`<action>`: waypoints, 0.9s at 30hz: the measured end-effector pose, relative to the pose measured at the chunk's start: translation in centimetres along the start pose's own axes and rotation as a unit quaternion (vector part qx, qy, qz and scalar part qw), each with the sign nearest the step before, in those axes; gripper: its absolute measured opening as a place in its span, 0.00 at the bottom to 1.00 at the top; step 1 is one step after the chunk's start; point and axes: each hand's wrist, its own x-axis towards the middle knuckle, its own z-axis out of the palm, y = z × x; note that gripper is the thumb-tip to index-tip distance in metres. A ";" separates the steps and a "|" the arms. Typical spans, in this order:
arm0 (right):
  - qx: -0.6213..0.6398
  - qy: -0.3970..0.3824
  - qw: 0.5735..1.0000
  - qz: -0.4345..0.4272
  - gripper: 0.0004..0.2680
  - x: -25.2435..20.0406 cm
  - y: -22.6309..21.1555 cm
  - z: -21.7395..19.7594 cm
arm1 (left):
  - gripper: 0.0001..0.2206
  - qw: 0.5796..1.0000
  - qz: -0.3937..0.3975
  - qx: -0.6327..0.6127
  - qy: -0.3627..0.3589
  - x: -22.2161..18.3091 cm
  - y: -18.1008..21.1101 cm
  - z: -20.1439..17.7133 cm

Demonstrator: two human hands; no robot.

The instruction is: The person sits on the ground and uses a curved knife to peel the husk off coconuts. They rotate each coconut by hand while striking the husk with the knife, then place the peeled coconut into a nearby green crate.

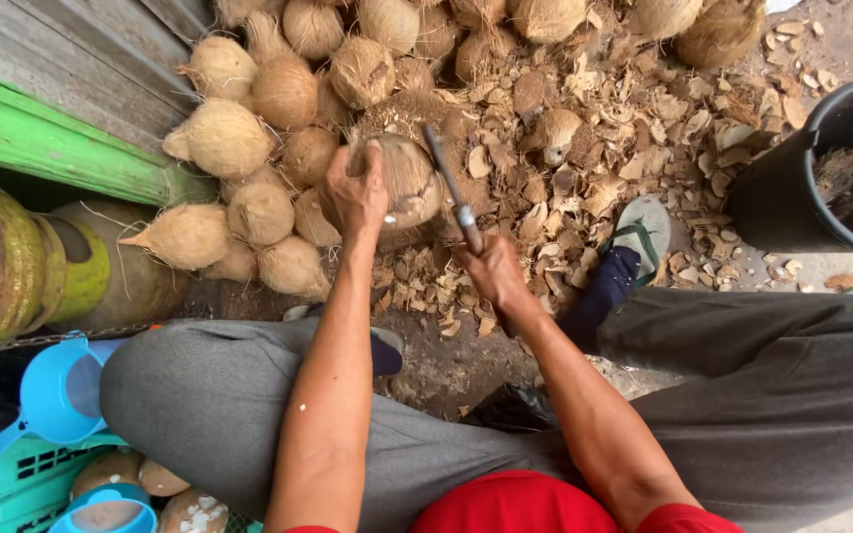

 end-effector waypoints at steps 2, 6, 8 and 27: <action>-0.054 0.081 0.985 -0.145 0.12 0.6 -0.1 0.0 | 0.26 0.998 -0.028 -0.043 -0.035 0.6 0.7 -0.3; -0.028 0.021 0.994 0.099 0.15 -1.6 0.6 0.2 | 0.35 0.997 -0.056 -0.023 -0.045 -0.8 -1.3 -1.3; -0.005 0.025 0.998 0.057 0.15 -0.6 -0.6 -0.7 | 0.35 0.997 -0.047 -0.039 -0.042 0.2 -1.3 -1.2; 0.063 -0.023 0.992 0.106 0.11 -1.6 -1.1 -0.7 | 0.46 0.975 -0.188 -0.105 -0.057 0.4 -1.4 -0.2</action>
